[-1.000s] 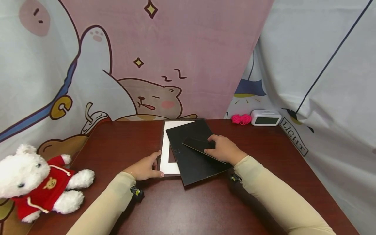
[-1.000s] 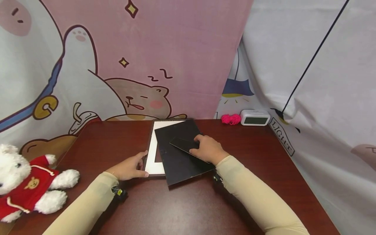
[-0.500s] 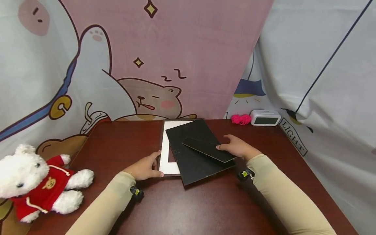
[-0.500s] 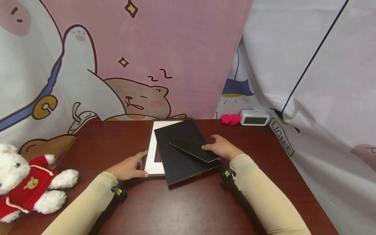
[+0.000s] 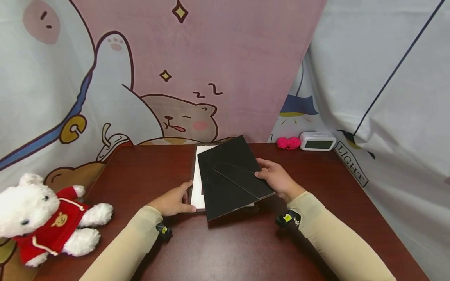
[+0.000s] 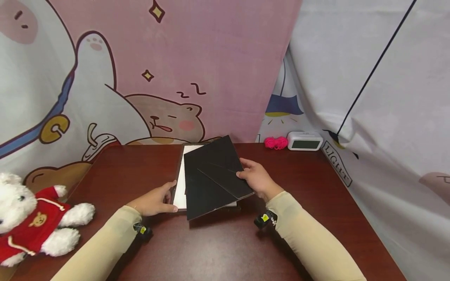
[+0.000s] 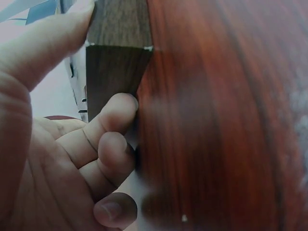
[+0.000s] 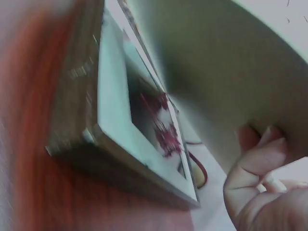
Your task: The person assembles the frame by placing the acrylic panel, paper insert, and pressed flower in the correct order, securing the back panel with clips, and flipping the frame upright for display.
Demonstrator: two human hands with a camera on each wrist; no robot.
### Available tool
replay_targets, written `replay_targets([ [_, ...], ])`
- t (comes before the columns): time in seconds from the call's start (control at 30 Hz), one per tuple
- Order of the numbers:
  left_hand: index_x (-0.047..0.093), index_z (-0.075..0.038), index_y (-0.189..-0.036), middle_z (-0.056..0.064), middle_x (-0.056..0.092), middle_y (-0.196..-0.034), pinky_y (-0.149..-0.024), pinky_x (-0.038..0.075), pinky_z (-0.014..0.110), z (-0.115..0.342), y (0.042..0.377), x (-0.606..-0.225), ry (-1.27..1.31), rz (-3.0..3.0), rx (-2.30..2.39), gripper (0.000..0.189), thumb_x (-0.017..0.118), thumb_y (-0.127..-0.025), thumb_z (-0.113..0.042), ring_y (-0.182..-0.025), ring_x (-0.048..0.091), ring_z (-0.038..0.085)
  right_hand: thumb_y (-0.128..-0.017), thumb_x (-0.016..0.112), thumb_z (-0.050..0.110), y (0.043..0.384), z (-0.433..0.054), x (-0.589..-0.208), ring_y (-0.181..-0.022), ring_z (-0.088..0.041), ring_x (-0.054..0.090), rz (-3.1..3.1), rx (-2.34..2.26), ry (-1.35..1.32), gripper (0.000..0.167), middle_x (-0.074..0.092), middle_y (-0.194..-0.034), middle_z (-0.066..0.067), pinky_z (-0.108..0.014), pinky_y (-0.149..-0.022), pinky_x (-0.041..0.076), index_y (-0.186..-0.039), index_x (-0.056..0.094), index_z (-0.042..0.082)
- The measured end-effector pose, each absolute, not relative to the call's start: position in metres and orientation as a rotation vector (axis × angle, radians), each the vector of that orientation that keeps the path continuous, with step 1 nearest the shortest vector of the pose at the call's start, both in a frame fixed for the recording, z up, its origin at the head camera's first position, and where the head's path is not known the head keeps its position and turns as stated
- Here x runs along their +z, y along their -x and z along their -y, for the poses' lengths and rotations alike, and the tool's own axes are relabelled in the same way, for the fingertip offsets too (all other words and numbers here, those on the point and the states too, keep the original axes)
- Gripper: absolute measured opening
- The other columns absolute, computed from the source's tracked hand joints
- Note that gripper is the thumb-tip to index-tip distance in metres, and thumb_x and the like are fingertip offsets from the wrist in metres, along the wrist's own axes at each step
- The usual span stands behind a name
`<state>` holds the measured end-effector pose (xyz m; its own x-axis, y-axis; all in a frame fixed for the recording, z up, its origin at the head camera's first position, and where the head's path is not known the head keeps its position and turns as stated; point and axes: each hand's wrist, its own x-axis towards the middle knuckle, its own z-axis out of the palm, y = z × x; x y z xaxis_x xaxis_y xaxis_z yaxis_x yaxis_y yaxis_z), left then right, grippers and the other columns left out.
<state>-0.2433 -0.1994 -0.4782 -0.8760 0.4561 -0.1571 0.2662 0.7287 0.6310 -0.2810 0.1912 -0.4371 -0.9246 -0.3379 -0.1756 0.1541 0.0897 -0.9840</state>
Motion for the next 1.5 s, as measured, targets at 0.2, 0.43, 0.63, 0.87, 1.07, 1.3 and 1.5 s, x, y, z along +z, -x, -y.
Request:
replay_targets([
  [0.2, 0.025, 0.007, -0.162, 0.001, 0.061, -0.082, -0.065, 0.048, 0.029, 0.201, 0.244, -0.481, -0.599, -2.634, 0.895, 0.106, 0.088, -0.086, -0.031, -0.071, 0.056, 0.012, -0.106, 0.051, 0.003, 0.279, -0.171, -0.448, -0.073, -0.013, 0.077, -1.994, -2.015, 0.118, 0.072, 0.073, -0.114, -0.017, -0.030, -0.066, 0.063, -0.169, 0.018, 0.006],
  [0.43, 0.024, 0.008, -0.162, 0.001, 0.062, -0.083, -0.065, 0.048, 0.028, 0.202, 0.245, -0.483, -0.606, -2.638, 0.910, 0.109, 0.089, -0.085, -0.032, -0.072, 0.057, 0.012, -0.105, 0.049, 0.001, 0.282, -0.154, -0.460, -0.079, -0.012, 0.076, -2.011, -2.082, 0.076, 0.073, 0.066, -0.126, -0.026, -0.029, -0.070, 0.063, -0.169, 0.015, 0.006],
  [0.63, 0.022, 0.006, -0.164, 0.002, 0.062, -0.087, -0.067, 0.049, 0.032, 0.199, 0.243, -0.482, -0.561, -2.638, 0.931, 0.110, 0.089, -0.086, -0.031, -0.076, 0.057, 0.014, -0.105, 0.051, 0.002, 0.283, -0.144, -0.464, -0.093, -0.014, 0.075, -2.056, -2.079, 0.059, 0.073, 0.056, -0.143, -0.034, -0.030, -0.078, 0.062, -0.169, 0.017, 0.006],
  [0.87, 0.011, -0.007, -0.169, 0.003, 0.061, -0.091, -0.064, 0.049, 0.031, 0.200, 0.242, -0.481, -0.572, -2.617, 0.961, 0.114, 0.088, -0.088, -0.030, -0.074, 0.056, 0.015, -0.103, 0.056, 0.003, 0.287, -0.142, -0.464, -0.093, -0.017, 0.075, -2.184, -1.971, 0.046, 0.072, 0.063, -0.136, -0.032, -0.033, -0.081, 0.062, -0.168, 0.025, 0.006],
  [1.07, 0.023, -0.016, -0.169, 0.001, 0.061, -0.093, -0.073, 0.048, 0.035, 0.202, 0.243, -0.480, -0.638, -2.618, 0.917, 0.102, 0.086, -0.090, -0.031, -0.080, 0.056, 0.015, -0.101, 0.062, 0.010, 0.290, -0.143, -0.466, -0.110, -0.028, 0.070, -2.342, -1.773, 0.065, 0.071, 0.060, -0.143, -0.029, -0.046, -0.102, 0.056, -0.166, 0.031, 0.004],
  [1.3, 0.026, -0.015, -0.169, 0.006, 0.068, -0.106, -0.088, 0.052, 0.043, 0.200, 0.243, -0.480, -0.625, -2.627, 0.883, 0.101, 0.086, -0.089, -0.033, -0.094, 0.060, 0.018, -0.101, 0.064, 0.015, 0.292, -0.146, -0.467, -0.117, -0.033, 0.070, -2.395, -1.591, 0.037, 0.071, 0.047, -0.157, -0.027, -0.047, -0.091, 0.061, -0.164, 0.034, 0.002],
  [1.5, 0.027, -0.014, -0.169, 0.014, 0.070, -0.120, -0.098, 0.053, 0.049, 0.200, 0.245, -0.478, -0.612, -2.619, 0.870, 0.101, 0.087, -0.089, -0.033, -0.107, 0.064, 0.021, -0.099, 0.067, 0.022, 0.297, -0.150, -0.468, -0.056, -0.011, 0.060, -2.458, -1.388, 0.046, 0.073, 0.059, -0.142, -0.026, -0.031, -0.053, 0.058, -0.163, 0.038, 0.005],
])
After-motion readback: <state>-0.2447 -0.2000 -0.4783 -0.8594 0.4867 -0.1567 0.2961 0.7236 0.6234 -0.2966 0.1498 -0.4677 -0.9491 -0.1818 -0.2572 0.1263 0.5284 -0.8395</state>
